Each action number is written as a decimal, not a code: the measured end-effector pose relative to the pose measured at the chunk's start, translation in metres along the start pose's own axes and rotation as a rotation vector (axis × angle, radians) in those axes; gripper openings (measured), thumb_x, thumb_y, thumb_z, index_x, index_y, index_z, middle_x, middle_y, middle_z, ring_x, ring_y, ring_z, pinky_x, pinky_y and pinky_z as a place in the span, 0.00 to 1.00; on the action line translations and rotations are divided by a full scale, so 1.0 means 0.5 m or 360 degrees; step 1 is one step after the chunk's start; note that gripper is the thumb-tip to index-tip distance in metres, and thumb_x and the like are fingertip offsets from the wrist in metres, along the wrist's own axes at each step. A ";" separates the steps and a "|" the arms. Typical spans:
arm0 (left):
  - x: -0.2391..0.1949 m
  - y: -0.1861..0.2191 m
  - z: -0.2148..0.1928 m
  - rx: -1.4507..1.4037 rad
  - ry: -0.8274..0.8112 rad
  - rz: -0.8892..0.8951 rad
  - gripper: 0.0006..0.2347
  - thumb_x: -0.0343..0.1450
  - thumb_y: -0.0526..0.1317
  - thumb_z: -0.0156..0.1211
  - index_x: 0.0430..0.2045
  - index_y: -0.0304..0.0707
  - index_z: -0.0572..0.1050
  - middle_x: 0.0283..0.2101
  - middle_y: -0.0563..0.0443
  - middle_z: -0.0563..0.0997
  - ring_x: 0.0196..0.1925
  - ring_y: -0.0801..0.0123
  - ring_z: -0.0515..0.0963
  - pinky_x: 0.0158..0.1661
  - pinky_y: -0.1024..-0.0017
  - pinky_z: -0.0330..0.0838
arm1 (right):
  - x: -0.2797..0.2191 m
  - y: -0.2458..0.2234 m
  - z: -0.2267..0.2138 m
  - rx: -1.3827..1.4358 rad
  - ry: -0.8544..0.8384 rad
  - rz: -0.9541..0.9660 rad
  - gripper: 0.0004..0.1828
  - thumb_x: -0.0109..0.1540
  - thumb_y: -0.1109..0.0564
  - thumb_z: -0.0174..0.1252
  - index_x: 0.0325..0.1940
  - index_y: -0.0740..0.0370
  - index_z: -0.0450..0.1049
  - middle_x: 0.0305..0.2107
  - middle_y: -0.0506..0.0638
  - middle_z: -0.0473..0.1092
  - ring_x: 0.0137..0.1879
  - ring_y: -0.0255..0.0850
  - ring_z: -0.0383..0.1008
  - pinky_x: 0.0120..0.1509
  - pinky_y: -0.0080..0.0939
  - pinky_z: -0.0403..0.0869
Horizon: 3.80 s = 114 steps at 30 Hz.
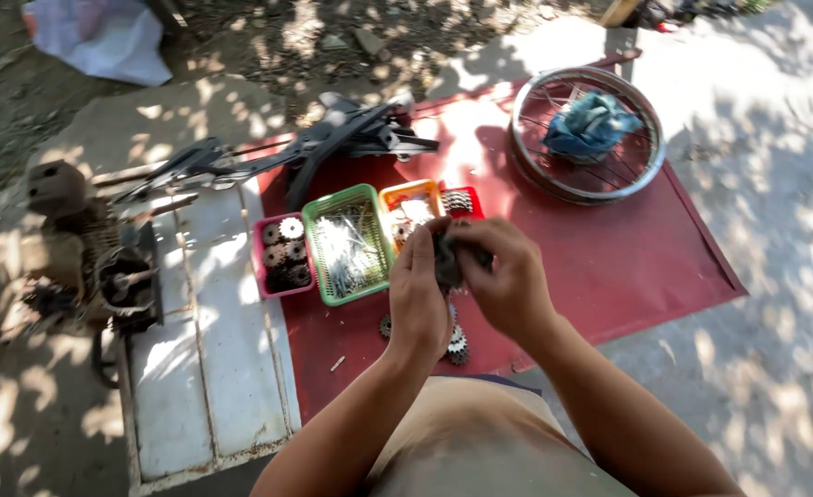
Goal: The person cleans several small metal gears using a dark cloth. They pick up each gear from a red workbench, wipe it thoroughly, and place it back down. The workbench also holds several colorful plastic baskets containing other small parts.
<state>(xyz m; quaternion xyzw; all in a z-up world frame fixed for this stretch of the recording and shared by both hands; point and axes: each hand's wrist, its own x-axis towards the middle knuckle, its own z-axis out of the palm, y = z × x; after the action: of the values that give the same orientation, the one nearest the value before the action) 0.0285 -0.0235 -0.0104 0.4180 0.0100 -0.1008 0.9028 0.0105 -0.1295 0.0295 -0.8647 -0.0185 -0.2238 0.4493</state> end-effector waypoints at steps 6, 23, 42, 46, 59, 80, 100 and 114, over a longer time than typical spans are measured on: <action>0.006 0.058 0.030 -0.0281 0.0099 -0.0024 0.15 0.81 0.43 0.44 0.51 0.30 0.75 0.51 0.34 0.82 0.53 0.53 0.82 0.55 0.61 0.76 | -0.070 -0.054 0.030 -0.0052 -0.0006 0.0065 0.15 0.55 0.65 0.63 0.45 0.55 0.83 0.40 0.52 0.77 0.47 0.54 0.80 0.52 0.51 0.78; -0.018 0.034 0.010 -0.0492 0.0157 -0.0501 0.16 0.80 0.43 0.47 0.46 0.25 0.77 0.41 0.35 0.82 0.43 0.58 0.82 0.48 0.66 0.77 | -0.064 -0.023 0.024 0.0187 0.0206 0.0258 0.14 0.57 0.69 0.64 0.45 0.60 0.83 0.41 0.54 0.77 0.49 0.49 0.81 0.55 0.48 0.78; -0.018 0.025 -0.041 -0.0059 -0.0023 -0.0147 0.20 0.80 0.45 0.41 0.50 0.27 0.77 0.48 0.30 0.82 0.54 0.49 0.81 0.59 0.55 0.72 | -0.039 0.013 0.045 0.0073 0.0133 -0.0066 0.12 0.57 0.67 0.65 0.43 0.59 0.84 0.38 0.56 0.76 0.46 0.55 0.82 0.51 0.51 0.79; -0.053 0.049 -0.007 0.0083 0.0097 0.0086 0.21 0.80 0.45 0.42 0.49 0.21 0.78 0.46 0.29 0.83 0.48 0.57 0.82 0.55 0.62 0.74 | -0.073 -0.041 0.045 0.0136 0.0178 -0.0128 0.11 0.58 0.67 0.65 0.44 0.61 0.84 0.36 0.58 0.74 0.43 0.56 0.82 0.48 0.48 0.79; -0.058 0.057 -0.055 0.0770 -0.0132 0.0515 0.24 0.77 0.44 0.28 0.55 0.28 0.73 0.36 0.44 0.75 0.35 0.66 0.69 0.39 0.70 0.64 | -0.077 -0.074 -0.047 0.0215 -0.0186 -0.0472 0.13 0.55 0.68 0.65 0.43 0.61 0.81 0.41 0.54 0.74 0.32 0.39 0.73 0.33 0.36 0.73; -0.121 0.082 -0.013 0.1098 -0.0168 0.0531 0.25 0.79 0.47 0.32 0.36 0.29 0.82 0.36 0.34 0.83 0.41 0.51 0.82 0.47 0.57 0.74 | -0.046 -0.065 -0.079 -0.0250 -0.0797 -0.0433 0.13 0.63 0.57 0.55 0.51 0.54 0.76 0.37 0.53 0.72 0.36 0.63 0.76 0.35 0.61 0.75; -0.076 0.108 0.000 0.1436 -0.0242 0.0692 0.26 0.80 0.47 0.29 0.35 0.30 0.81 0.34 0.29 0.81 0.36 0.35 0.80 0.42 0.52 0.73 | -0.036 -0.056 -0.026 0.0036 -0.0363 -0.0278 0.14 0.62 0.61 0.59 0.50 0.50 0.82 0.40 0.50 0.73 0.42 0.57 0.79 0.44 0.55 0.78; -0.065 0.067 -0.022 0.0703 -0.0157 -0.0229 0.33 0.79 0.61 0.26 0.57 0.28 0.70 0.41 0.36 0.77 0.50 0.56 0.74 0.56 0.54 0.66 | -0.033 -0.040 -0.030 0.0053 -0.0466 -0.0150 0.15 0.63 0.58 0.60 0.52 0.45 0.83 0.43 0.53 0.73 0.45 0.63 0.78 0.47 0.61 0.77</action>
<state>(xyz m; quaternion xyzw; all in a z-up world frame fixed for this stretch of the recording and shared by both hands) 0.0039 0.0116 0.0112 0.5981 -0.0265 -0.1850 0.7794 -0.0147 -0.1267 0.0458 -0.8787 -0.1282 -0.1158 0.4451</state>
